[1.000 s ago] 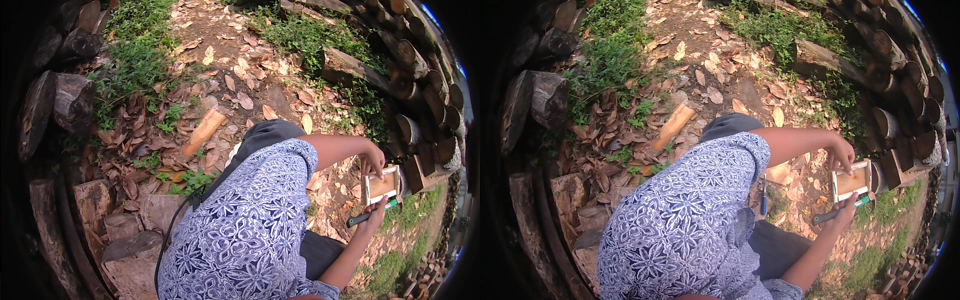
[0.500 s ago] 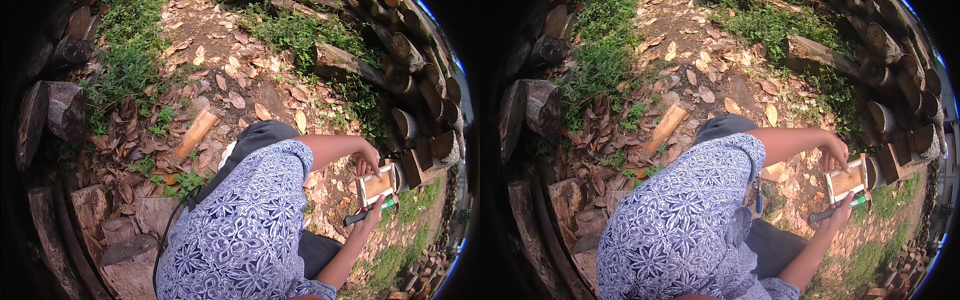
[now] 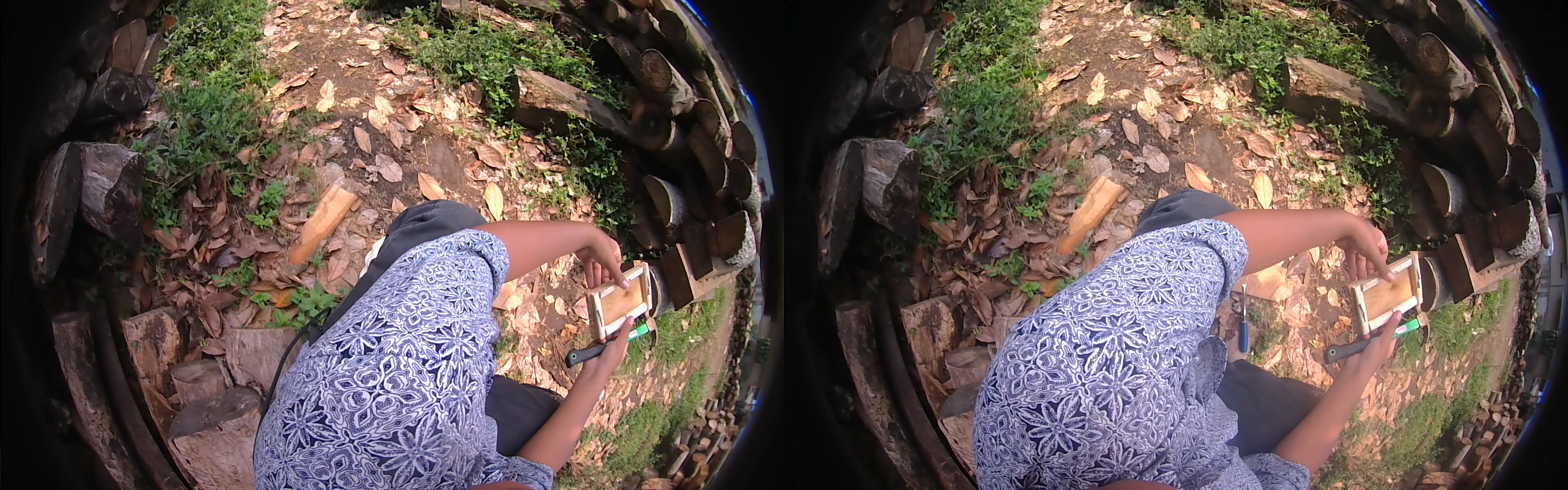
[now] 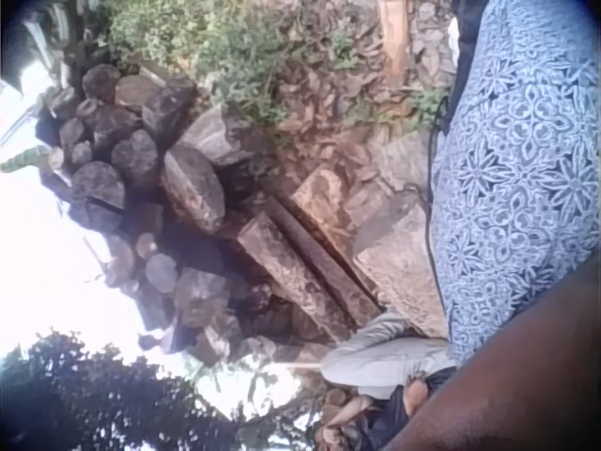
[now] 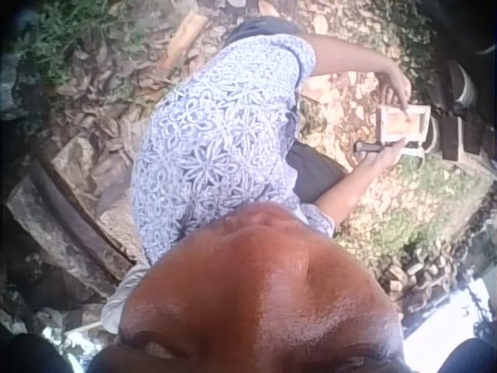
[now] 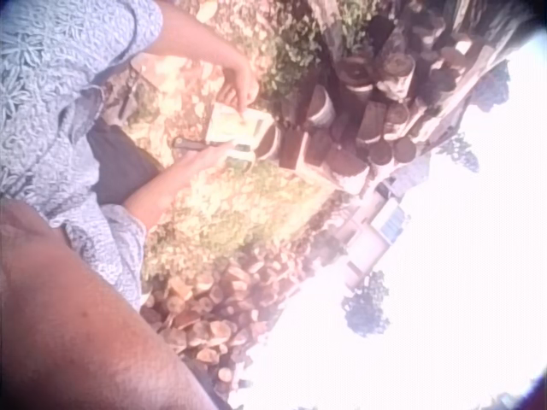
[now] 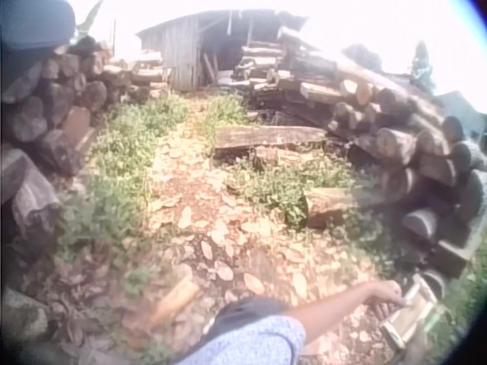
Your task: The person sits on the ground and assembles a small wooden box by hammering nails into its corners. They use a hammer and a screwdriver to secure the joints and occasionally inspect the box's alignment.
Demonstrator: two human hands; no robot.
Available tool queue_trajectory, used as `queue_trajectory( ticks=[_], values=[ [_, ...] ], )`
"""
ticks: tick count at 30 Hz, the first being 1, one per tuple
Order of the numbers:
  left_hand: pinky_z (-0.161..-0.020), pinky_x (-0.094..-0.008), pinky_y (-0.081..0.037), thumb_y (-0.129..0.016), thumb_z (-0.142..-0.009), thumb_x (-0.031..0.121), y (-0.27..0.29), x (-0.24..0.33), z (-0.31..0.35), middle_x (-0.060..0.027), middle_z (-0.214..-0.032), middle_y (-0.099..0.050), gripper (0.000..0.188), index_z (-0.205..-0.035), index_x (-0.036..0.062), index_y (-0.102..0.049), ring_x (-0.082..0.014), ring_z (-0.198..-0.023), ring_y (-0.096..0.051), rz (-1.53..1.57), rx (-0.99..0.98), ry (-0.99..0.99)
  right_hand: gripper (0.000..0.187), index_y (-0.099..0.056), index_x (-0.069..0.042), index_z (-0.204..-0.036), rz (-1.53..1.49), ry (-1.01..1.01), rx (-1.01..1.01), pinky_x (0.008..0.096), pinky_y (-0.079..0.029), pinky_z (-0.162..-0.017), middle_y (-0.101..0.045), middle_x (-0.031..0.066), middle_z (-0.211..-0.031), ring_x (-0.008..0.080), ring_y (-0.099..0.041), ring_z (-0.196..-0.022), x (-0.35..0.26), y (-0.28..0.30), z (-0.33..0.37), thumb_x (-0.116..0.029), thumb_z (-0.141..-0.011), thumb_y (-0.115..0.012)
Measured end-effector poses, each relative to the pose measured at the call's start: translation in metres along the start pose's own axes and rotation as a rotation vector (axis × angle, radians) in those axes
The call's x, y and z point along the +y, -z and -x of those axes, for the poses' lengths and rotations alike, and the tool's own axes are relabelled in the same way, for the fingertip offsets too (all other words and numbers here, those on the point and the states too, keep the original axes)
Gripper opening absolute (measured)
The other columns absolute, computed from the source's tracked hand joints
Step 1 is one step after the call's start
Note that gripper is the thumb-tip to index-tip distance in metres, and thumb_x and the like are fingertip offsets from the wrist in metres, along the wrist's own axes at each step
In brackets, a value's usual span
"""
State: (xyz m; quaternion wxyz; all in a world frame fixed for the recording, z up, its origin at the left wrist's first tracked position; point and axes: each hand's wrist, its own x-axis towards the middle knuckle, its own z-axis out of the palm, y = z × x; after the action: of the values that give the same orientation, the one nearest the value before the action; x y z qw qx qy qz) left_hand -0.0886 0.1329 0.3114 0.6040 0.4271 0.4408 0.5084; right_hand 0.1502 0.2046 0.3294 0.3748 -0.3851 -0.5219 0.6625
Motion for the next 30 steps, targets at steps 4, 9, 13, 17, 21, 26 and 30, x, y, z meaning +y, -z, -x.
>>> queue_trajectory(
  ticks=[4, 9, 13, 17, 21, 26, 30],
  values=[
    [-0.084, -0.0421, -0.065, -0.089, -0.077, 0.047, 0.002, -0.001, 0.002, -0.0249, -0.109, -0.069, 0.074, -0.114, -0.0094, -0.059, -0.0319, -0.097, -0.074, 0.028, 0.039, -0.002, 0.036, -0.058, -0.005, -0.118, 0.015, -0.023, -0.008, 0.0207, -0.047, -0.057, -0.060, -0.0014, -0.090, 0.0061, -0.060, -0.072, -0.002, -0.001, -0.002, -0.033, -0.099, -0.071],
    [-0.084, -0.0429, -0.065, -0.090, -0.077, 0.045, 0.004, -0.004, -0.002, -0.0259, -0.116, -0.067, 0.073, -0.115, -0.0116, -0.061, -0.0336, -0.101, -0.073, 0.043, 0.020, 0.004, 0.037, -0.058, -0.005, -0.117, -0.011, -0.012, 0.014, 0.0188, -0.042, -0.052, -0.060, -0.0018, -0.089, 0.0039, -0.058, -0.069, 0.000, -0.003, -0.002, -0.034, -0.098, -0.072],
    [-0.083, -0.0428, -0.066, -0.090, -0.079, 0.039, 0.007, -0.010, -0.011, -0.0240, -0.115, -0.068, 0.066, -0.112, -0.0107, -0.063, -0.0348, -0.100, -0.073, 0.003, 0.111, -0.019, 0.036, -0.059, -0.007, -0.114, -0.011, -0.010, 0.030, 0.0175, -0.039, -0.048, -0.061, -0.0022, -0.087, 0.0028, -0.055, -0.064, -0.003, -0.013, 0.005, -0.035, -0.097, -0.073],
    [-0.080, -0.0422, -0.067, -0.089, -0.080, 0.032, 0.008, -0.013, -0.016, -0.0238, -0.116, -0.066, 0.059, -0.110, -0.0103, -0.062, -0.0369, -0.099, -0.073, 0.040, 0.165, -0.016, 0.031, -0.058, -0.009, -0.103, -0.030, -0.020, -0.004, 0.0170, -0.036, -0.045, -0.056, -0.0048, -0.078, 0.0021, -0.047, -0.055, -0.004, -0.010, 0.003, -0.034, -0.097, -0.074],
    [-0.077, -0.0421, -0.068, -0.090, -0.080, 0.027, 0.007, -0.013, -0.017, -0.0257, -0.119, -0.064, 0.058, -0.110, -0.0126, -0.061, -0.0403, -0.099, -0.073, 0.078, 0.163, -0.032, 0.030, -0.057, -0.010, -0.100, -0.027, -0.021, 0.001, 0.0163, -0.035, -0.044, -0.053, -0.0057, -0.075, 0.0014, -0.045, -0.055, -0.007, -0.013, 0.007, -0.033, -0.096, -0.075],
    [-0.074, -0.0414, -0.068, -0.091, -0.078, 0.025, 0.006, -0.012, -0.015, -0.0241, -0.113, -0.068, 0.050, -0.104, -0.0092, -0.064, -0.0382, -0.092, -0.074, 0.065, 0.221, -0.055, 0.031, -0.057, -0.009, -0.099, -0.034, -0.015, -0.010, 0.0164, -0.034, -0.043, -0.054, -0.0059, -0.074, 0.0013, -0.045, -0.054, -0.005, -0.013, 0.005, -0.034, -0.096, -0.076],
    [-0.072, -0.0407, -0.067, -0.091, -0.078, 0.022, 0.003, -0.011, -0.017, -0.0216, -0.107, -0.072, 0.046, -0.103, -0.0069, -0.066, -0.0365, -0.088, -0.075, 0.072, 0.249, -0.097, 0.032, -0.057, -0.009, -0.100, -0.028, -0.012, -0.001, 0.0163, -0.034, -0.043, -0.055, -0.0058, -0.075, 0.0012, -0.045, -0.054, -0.003, -0.007, 0.001, -0.034, -0.095, -0.076]
  ],
)
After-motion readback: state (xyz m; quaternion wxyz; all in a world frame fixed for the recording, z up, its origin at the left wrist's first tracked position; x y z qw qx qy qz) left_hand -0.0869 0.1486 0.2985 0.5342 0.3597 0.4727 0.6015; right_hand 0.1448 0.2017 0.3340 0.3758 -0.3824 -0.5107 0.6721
